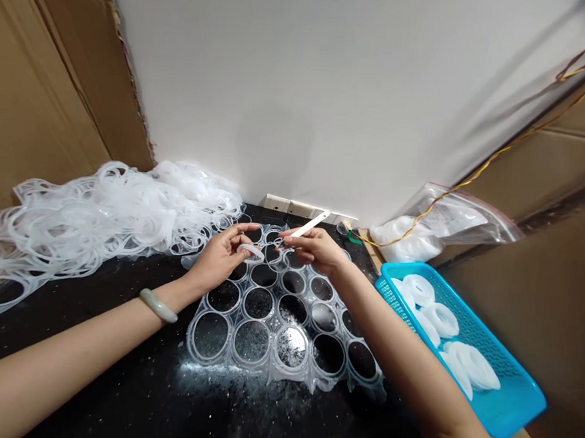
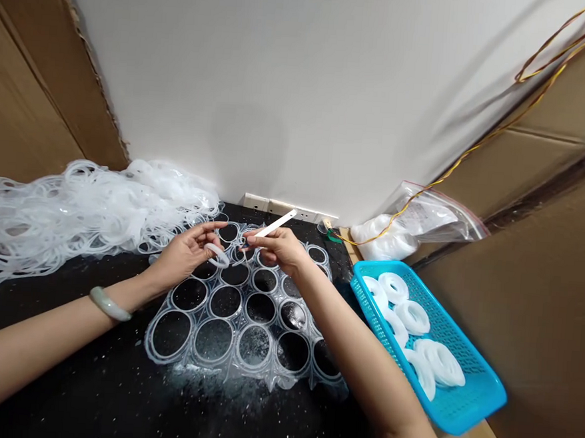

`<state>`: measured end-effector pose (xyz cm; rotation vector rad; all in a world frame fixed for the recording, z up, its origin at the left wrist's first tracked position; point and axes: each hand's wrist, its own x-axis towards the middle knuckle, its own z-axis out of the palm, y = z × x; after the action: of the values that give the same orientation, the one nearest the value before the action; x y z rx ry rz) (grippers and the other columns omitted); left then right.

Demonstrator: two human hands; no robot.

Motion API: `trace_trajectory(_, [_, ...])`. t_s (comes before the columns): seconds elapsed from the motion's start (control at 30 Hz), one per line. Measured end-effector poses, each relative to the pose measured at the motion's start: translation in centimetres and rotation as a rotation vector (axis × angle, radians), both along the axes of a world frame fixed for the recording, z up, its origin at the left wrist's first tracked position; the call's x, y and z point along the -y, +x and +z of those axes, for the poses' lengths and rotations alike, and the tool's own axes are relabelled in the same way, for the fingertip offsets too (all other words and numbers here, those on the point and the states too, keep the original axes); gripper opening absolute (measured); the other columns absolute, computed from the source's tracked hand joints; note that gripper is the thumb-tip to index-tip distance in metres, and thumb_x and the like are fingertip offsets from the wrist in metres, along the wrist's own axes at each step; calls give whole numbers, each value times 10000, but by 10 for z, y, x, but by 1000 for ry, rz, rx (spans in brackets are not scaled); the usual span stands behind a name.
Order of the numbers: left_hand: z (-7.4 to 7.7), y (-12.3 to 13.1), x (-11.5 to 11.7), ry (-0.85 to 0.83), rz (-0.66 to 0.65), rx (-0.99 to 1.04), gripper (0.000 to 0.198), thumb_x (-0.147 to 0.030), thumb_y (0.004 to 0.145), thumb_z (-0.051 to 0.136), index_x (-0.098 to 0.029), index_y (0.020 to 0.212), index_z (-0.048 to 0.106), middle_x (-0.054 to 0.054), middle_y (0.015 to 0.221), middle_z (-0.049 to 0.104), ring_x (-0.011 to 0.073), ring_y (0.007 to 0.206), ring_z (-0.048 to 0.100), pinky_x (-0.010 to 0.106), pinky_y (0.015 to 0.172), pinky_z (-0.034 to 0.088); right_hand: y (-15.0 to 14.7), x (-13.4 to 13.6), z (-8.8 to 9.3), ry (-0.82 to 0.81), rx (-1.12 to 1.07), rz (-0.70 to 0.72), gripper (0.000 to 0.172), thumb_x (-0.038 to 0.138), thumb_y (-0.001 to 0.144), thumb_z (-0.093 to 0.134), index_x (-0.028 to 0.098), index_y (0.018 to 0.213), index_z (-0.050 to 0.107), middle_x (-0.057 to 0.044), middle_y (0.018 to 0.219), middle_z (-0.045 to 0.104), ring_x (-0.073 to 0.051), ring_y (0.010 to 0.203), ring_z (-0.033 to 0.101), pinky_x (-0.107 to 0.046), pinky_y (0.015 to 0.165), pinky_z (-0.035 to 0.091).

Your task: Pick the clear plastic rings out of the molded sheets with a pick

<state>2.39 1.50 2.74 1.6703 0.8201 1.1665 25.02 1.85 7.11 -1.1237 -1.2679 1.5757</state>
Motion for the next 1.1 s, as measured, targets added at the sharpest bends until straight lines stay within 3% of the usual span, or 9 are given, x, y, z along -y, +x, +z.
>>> trace_trajectory(0.17, [3, 6, 5, -188, -194, 59, 569, -257, 846, 643, -184, 1380, 461, 144, 1315, 563, 196, 1067, 627, 329, 898, 539, -12, 18, 3, -42, -45, 81, 219, 244, 677, 776, 142, 866, 734, -19, 632, 693, -5, 348, 274, -194, 357, 155])
trace_trajectory(0.27, [4, 8, 10, -210, -330, 93, 548, -242, 847, 651, -209, 1368, 485, 145, 1340, 568, 241, 1213, 558, 413, 1001, 488, -15, 23, 1, -37, -70, 106, 209, 247, 679, 781, 139, 849, 729, 14, 581, 650, -3, 340, 266, -189, 349, 147])
trace_trajectory(0.33, [6, 9, 13, -199, -355, 80, 467, -234, 832, 669, -217, 1287, 566, 124, 1278, 618, 241, 1208, 562, 443, 1024, 466, -15, 26, -1, -42, -91, 123, 201, 244, 678, 785, 135, 835, 723, 21, 573, 640, -1, 339, 263, -184, 347, 149])
trace_trajectory(0.6, [5, 7, 16, -217, -248, 20, 368, -257, 738, 743, -168, 1087, 668, 41, 868, 691, 143, 775, 645, 335, 799, 546, -15, 31, -13, -129, -156, 133, 234, 262, 652, 816, 129, 813, 709, -2, 619, 674, 4, 338, 274, -177, 343, 172])
trace_trajectory(0.77, [3, 4, 14, -243, -176, 0, 221, -284, 689, 787, -136, 787, 655, 34, 773, 673, 149, 744, 640, 296, 715, 531, -11, 31, -19, -152, -171, 128, 252, 262, 635, 829, 115, 796, 704, -1, 587, 664, 12, 322, 274, -167, 350, 165])
trace_trajectory(0.93, [0, -3, 3, -164, -83, -16, 255, -235, 702, 752, -139, 925, 673, 4, 739, 641, 127, 698, 625, 281, 689, 538, -6, 32, -19, -146, -174, 192, 257, 277, 644, 818, 117, 804, 697, -55, 711, 729, 19, 314, 275, -173, 350, 159])
trace_trajectory(1.1, [-3, 0, 0, -191, 13, 57, 230, -253, 752, 697, -136, 948, 666, 34, 817, 677, 159, 751, 674, 301, 697, 563, -7, 33, -21, -132, -162, 253, 244, 281, 648, 817, 120, 786, 697, 22, 537, 636, 4, 308, 274, -178, 352, 170])
